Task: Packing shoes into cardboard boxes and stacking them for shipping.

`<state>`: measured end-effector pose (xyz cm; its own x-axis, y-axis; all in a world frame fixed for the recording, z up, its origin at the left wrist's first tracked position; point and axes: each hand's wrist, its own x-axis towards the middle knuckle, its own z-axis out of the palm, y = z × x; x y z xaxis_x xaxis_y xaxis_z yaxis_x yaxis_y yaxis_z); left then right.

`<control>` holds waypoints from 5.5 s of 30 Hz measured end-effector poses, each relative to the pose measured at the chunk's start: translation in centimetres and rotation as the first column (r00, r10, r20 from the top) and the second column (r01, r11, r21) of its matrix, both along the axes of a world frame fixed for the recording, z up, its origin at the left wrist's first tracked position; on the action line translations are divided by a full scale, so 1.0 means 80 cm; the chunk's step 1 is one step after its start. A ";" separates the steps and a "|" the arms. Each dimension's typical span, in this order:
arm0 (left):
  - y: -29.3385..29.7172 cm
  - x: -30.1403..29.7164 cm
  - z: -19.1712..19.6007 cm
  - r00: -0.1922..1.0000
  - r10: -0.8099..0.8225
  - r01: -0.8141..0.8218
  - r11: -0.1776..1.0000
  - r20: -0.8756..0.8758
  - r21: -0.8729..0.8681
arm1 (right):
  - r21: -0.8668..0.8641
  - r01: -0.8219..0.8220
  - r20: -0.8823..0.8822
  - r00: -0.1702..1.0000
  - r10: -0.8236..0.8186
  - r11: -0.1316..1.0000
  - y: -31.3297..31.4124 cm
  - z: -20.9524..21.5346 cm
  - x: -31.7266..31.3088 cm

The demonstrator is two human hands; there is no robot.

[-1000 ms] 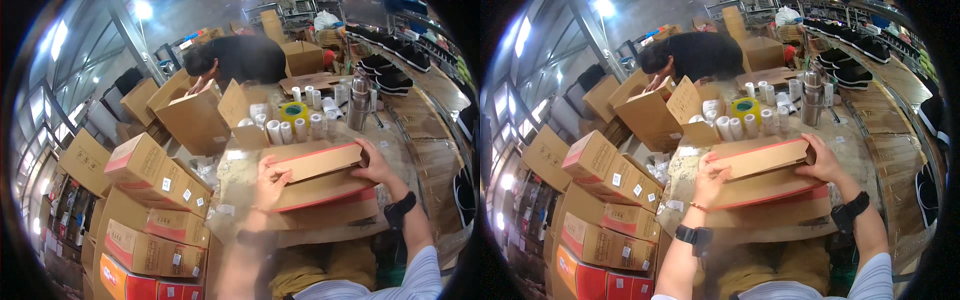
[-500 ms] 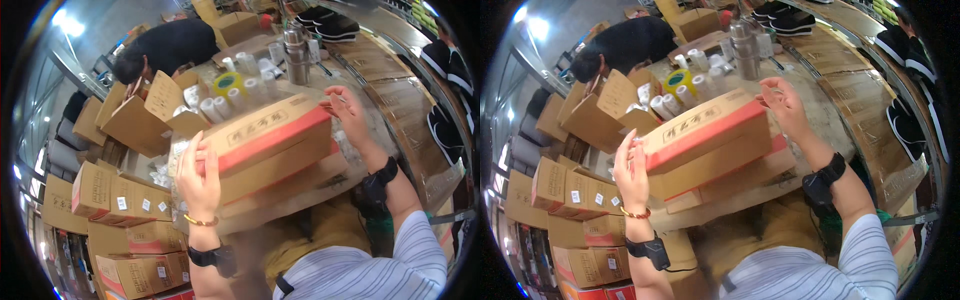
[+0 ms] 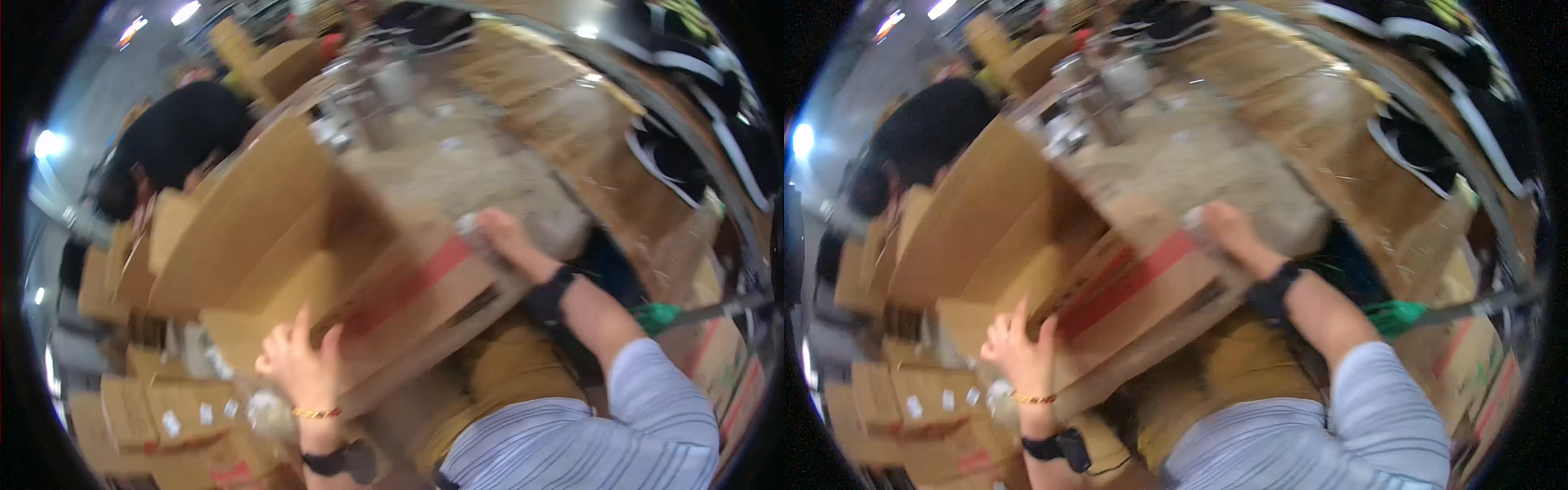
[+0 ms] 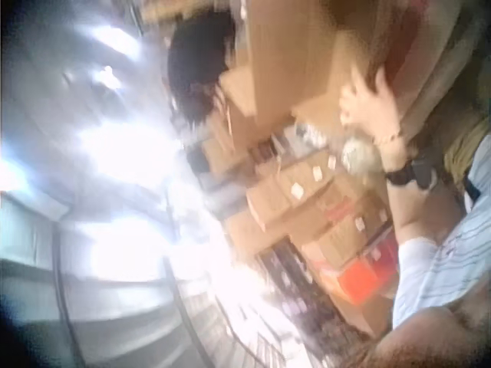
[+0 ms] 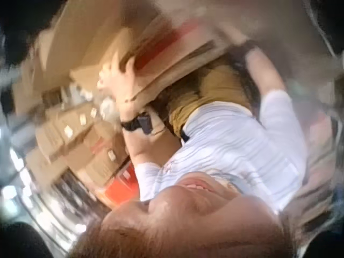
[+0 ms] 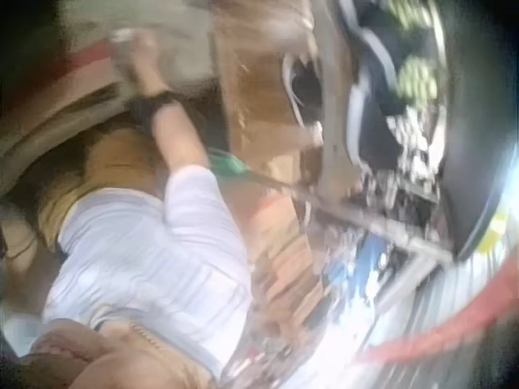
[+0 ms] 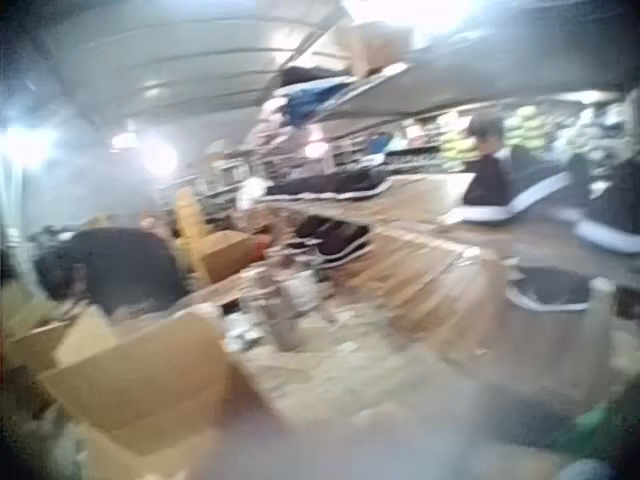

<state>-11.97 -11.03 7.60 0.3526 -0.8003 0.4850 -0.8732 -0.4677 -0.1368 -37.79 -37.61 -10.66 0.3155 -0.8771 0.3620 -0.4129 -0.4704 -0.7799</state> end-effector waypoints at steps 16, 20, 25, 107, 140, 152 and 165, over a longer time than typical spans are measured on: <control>-0.058 0.041 -0.049 0.966 -0.113 0.120 0.993 -0.232 0.017 | -0.267 0.466 -0.115 0.854 -0.508 0.844 -0.179 0.184 -0.227; -0.060 0.048 -0.052 0.966 -0.118 0.121 0.993 -0.231 0.000 | -0.340 0.764 -0.269 0.479 -0.835 0.548 -0.190 0.172 -0.455; -0.071 0.032 -0.035 0.976 0.101 -0.055 0.972 -0.195 0.228 | -0.390 0.878 -0.388 0.116 -0.914 0.276 -0.169 0.137 -0.601; -0.011 -0.097 0.032 -0.096 -0.669 -0.033 0.742 -0.737 -0.669 | 0.464 -0.884 0.879 0.467 -0.095 -0.055 0.139 0.144 0.005; 0.008 0.004 0.013 0.814 -0.548 0.507 0.832 -0.192 -0.223 | -0.784 -0.580 -0.358 0.714 0.602 0.222 0.082 0.256 0.203; -0.008 0.104 -0.047 0.775 -0.205 -0.018 0.938 -0.598 -0.345 | 0.309 -0.879 -0.531 0.158 0.833 0.363 0.055 0.235 0.199; -0.013 0.107 -0.059 0.790 -0.428 0.097 0.795 -0.439 -0.599 | -0.607 -0.327 -0.546 0.834 -0.081 0.724 -0.040 0.081 0.162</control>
<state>-3.40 -12.04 2.90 0.4947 -0.5778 0.6491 -0.8180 -0.0572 0.5724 -24.84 -40.82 -4.15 0.7108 -0.4126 0.5696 -0.5369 -0.8415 0.0604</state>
